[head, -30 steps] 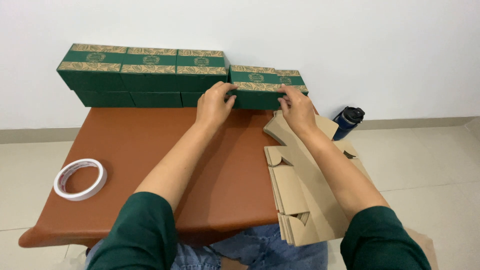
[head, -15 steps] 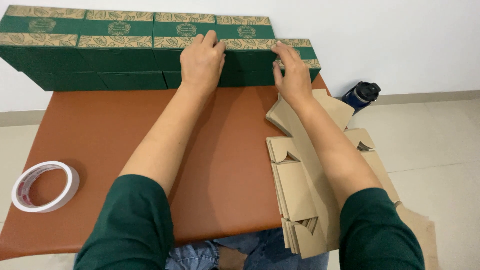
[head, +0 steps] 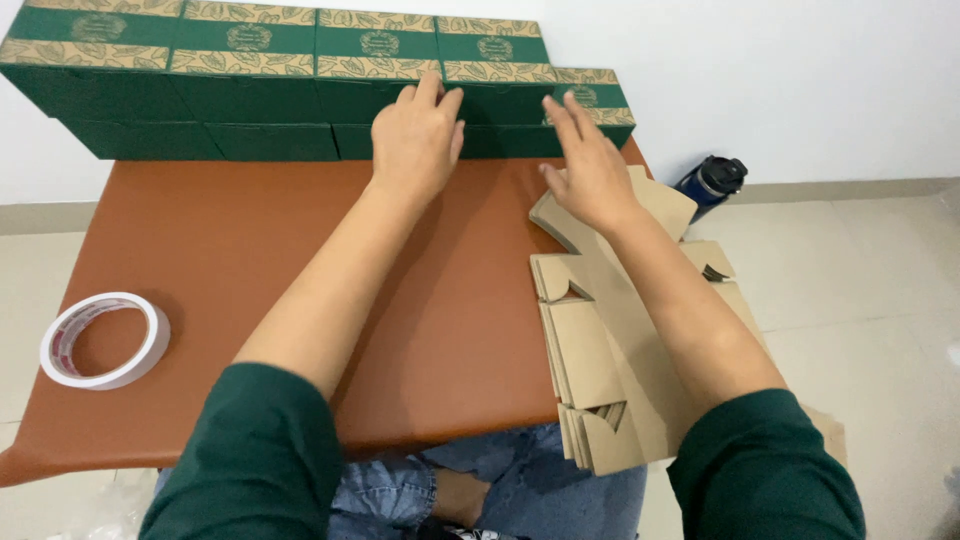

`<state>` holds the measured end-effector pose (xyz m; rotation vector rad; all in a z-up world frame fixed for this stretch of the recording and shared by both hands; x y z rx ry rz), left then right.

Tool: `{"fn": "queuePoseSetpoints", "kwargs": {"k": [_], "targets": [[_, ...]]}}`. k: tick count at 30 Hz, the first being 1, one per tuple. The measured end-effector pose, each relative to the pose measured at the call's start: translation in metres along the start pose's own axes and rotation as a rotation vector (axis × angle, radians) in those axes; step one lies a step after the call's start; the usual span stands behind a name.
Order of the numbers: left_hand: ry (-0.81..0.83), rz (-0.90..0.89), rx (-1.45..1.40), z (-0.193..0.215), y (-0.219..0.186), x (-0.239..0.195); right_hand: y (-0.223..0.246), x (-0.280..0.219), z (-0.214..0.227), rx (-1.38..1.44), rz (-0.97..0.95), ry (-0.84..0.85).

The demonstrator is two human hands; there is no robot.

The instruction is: Folding a pre-cut cardboard template into a decorative box and placing it on a stack.

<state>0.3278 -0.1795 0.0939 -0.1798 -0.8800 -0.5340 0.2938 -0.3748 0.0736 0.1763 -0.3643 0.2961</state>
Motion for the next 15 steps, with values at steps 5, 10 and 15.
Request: {"fn": "queuePoseSetpoints", "kwargs": {"k": [5,10,15], "targets": [[0.545,0.022,-0.052,0.018,-0.032,-0.108,0.075,-0.108,0.012,0.033,0.062,0.332],[1.008,0.091,-0.109,0.073,-0.066,-0.213,0.148,-0.204,-0.030,0.092,0.232,0.499],[0.740,0.117,-0.233,0.094,-0.076,-0.236,0.175,-0.227,-0.037,0.103,0.083,0.317]]}}
Point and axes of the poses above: each hand's wrist, its own x-axis towards the middle knuckle, its own z-axis out of the back of the hand, y = z × x, the point moved 7 cm from there along x, towards the middle knuckle, and after that the axes turned 4 degrees about y, right-handed, at the moved point
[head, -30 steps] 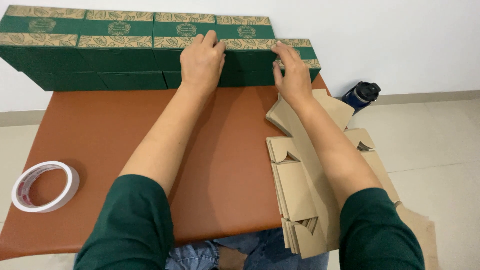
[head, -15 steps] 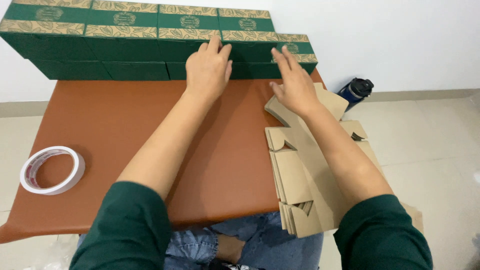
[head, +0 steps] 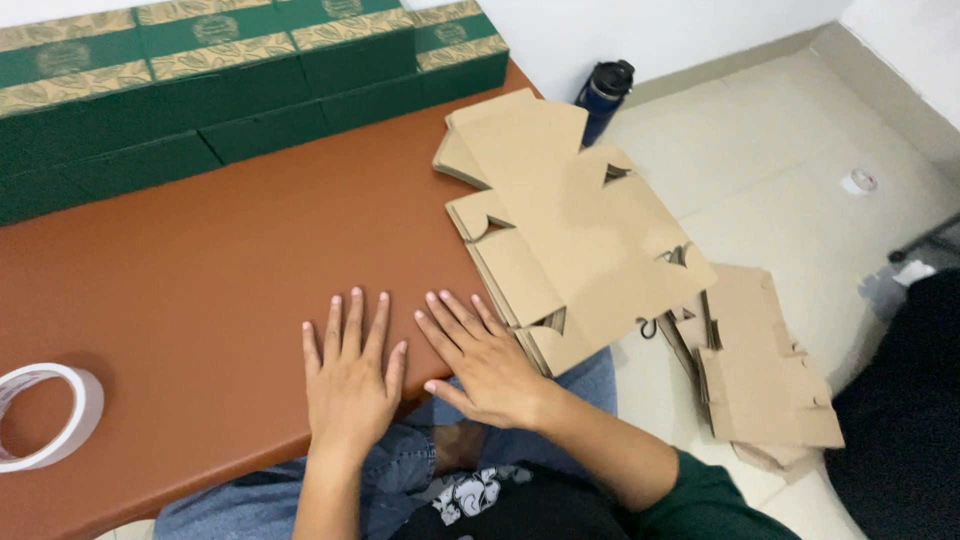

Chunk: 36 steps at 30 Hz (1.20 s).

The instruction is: Folding a pre-cut cardboard template into a decorative box and placing it on a stack.

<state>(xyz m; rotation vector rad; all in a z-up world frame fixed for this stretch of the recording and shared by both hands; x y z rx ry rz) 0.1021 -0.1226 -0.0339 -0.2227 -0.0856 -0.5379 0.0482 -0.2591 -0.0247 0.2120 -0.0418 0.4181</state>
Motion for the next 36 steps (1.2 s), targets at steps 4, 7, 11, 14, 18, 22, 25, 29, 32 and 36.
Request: {"fn": "queuePoseSetpoints", "kwargs": {"k": [4,7,11,14,18,22,25,29,32,36], "targets": [[-0.021,-0.023,0.001,-0.010,0.003,0.003,0.000,-0.003,-0.007,0.056,-0.068,-0.081],[-0.018,-0.029,0.012,-0.013,0.005,0.003,0.000,-0.007,-0.010,0.045,-0.061,-0.120],[-0.090,-0.053,-0.025,-0.003,0.000,-0.004,0.011,-0.034,0.030,0.197,-0.029,-0.113],[-0.205,-0.124,-0.113,0.005,-0.013,-0.008,-0.008,-0.065,0.067,0.368,-0.049,-0.203],[-0.287,-0.289,-0.312,0.026,-0.064,-0.008,-0.078,-0.115,0.106,0.268,-0.305,-0.401],[-0.225,-0.448,-0.333,0.024,-0.125,0.002,-0.130,-0.161,0.111,0.270,-0.516,-0.449],[-0.101,-0.502,-0.278,0.019,-0.160,0.012,-0.157,-0.182,0.101,0.211,-0.588,-0.375],[0.058,-0.505,-0.189,0.004,-0.182,0.024,-0.155,-0.180,0.109,0.313,-0.599,-0.305],[0.031,-0.495,-0.135,-0.002,-0.185,0.028,-0.161,-0.178,0.103,0.320,-0.581,-0.269],[0.026,-0.496,-0.131,-0.007,-0.183,0.032,-0.168,-0.177,0.101,0.304,-0.555,-0.256]]}}
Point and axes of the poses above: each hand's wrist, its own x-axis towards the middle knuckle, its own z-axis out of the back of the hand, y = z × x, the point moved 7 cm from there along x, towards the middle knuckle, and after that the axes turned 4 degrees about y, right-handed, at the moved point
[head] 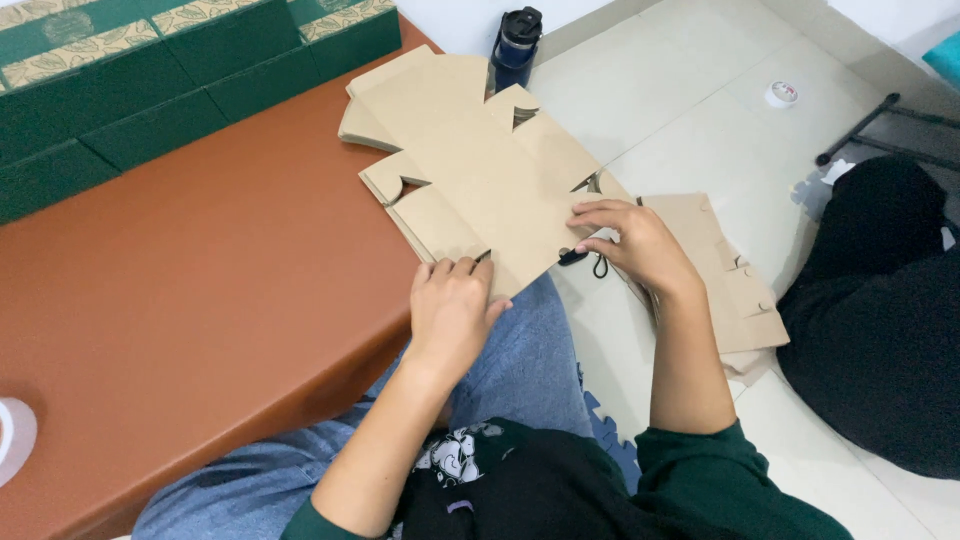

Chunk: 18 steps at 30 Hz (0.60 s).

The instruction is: Folding a pre-cut cardboard template into a decorative box and placing it on a stack.

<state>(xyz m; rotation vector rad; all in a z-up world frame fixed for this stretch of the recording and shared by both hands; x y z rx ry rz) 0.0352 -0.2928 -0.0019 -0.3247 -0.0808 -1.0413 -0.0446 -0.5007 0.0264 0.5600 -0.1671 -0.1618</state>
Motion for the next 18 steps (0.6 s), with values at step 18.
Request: {"fn": "queuePoseSetpoints", "kwargs": {"k": [18], "targets": [[-0.102,-0.198,0.241,0.005,-0.014,0.003,0.002,0.020,0.008,-0.192,-0.071,0.153]]}}
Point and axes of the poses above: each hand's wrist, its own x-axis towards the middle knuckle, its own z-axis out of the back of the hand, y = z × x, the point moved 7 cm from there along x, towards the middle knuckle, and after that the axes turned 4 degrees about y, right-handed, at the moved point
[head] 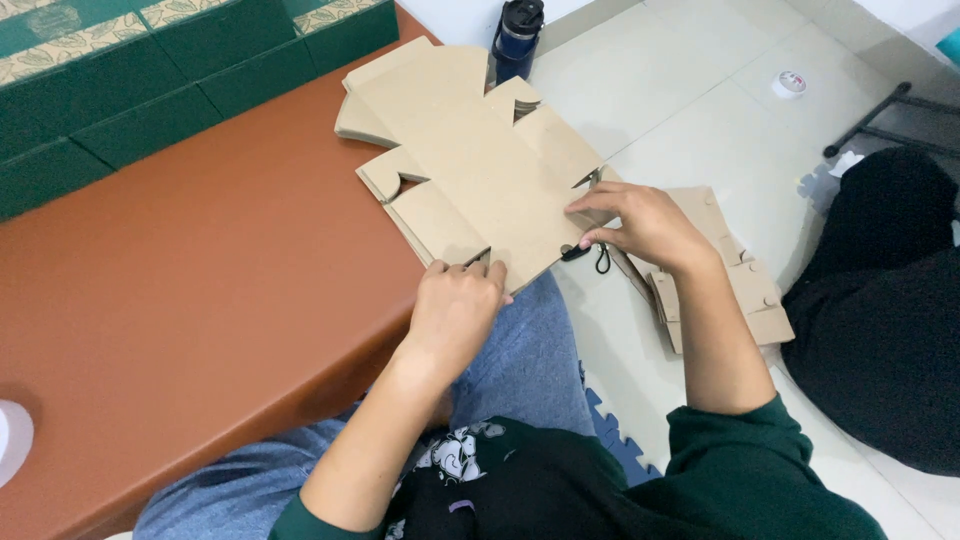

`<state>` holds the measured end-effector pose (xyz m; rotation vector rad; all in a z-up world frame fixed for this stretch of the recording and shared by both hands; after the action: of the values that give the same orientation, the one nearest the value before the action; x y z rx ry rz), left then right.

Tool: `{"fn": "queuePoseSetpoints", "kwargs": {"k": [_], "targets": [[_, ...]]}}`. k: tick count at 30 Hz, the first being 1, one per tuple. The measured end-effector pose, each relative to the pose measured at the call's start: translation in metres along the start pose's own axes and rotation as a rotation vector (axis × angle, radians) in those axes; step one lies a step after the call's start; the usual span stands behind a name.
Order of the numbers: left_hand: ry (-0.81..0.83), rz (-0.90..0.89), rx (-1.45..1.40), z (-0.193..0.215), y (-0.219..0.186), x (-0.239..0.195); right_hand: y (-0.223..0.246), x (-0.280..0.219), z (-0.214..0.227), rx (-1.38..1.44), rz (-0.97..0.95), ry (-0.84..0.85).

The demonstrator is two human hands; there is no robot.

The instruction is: Folding a pre-cut cardboard template into a decorative box and placing it on a stack.

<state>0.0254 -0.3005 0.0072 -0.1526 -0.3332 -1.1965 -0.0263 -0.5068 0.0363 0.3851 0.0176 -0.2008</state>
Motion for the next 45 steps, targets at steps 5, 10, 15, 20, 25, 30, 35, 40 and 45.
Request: {"fn": "queuePoseSetpoints", "kwargs": {"k": [5,10,15,20,25,30,35,40,45], "targets": [[-0.035,-0.010,0.011,0.001,-0.003,0.005,0.005,0.001,0.003,0.002,0.031,0.030],[0.013,-0.021,-0.012,0.016,-0.006,0.008,-0.004,0.007,-0.006,-0.041,0.038,0.058],[-0.023,-0.010,0.048,0.009,-0.003,0.014,-0.004,0.008,-0.007,-0.076,0.028,0.066],[0.110,-0.003,-0.037,0.025,0.000,0.019,0.007,0.003,0.002,-0.059,0.023,0.091],[0.149,0.014,-0.042,0.025,0.004,0.023,0.007,0.002,0.004,-0.043,0.027,0.118],[-0.057,-0.017,-0.028,0.023,0.008,0.021,0.006,0.003,0.002,-0.033,0.046,0.122],[-0.206,-0.001,-0.031,0.042,0.018,0.022,0.012,0.000,0.001,-0.053,0.088,0.028],[-0.237,0.111,-0.152,0.062,0.035,0.024,-0.011,0.001,-0.003,-0.022,0.100,-0.149],[-0.374,0.265,-0.376,0.073,0.049,0.022,-0.019,-0.005,0.012,-0.058,0.165,-0.597]]}}
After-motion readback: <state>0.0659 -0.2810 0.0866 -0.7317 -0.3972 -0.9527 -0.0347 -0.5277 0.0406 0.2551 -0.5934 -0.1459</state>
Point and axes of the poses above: each hand's wrist, its own x-axis towards the middle knuckle, its own z-axis out of the back of the hand, y = z × x, the point moved 7 cm from there along x, towards the middle knuckle, and after that the axes turned 4 degrees about y, right-handed, at the moved point
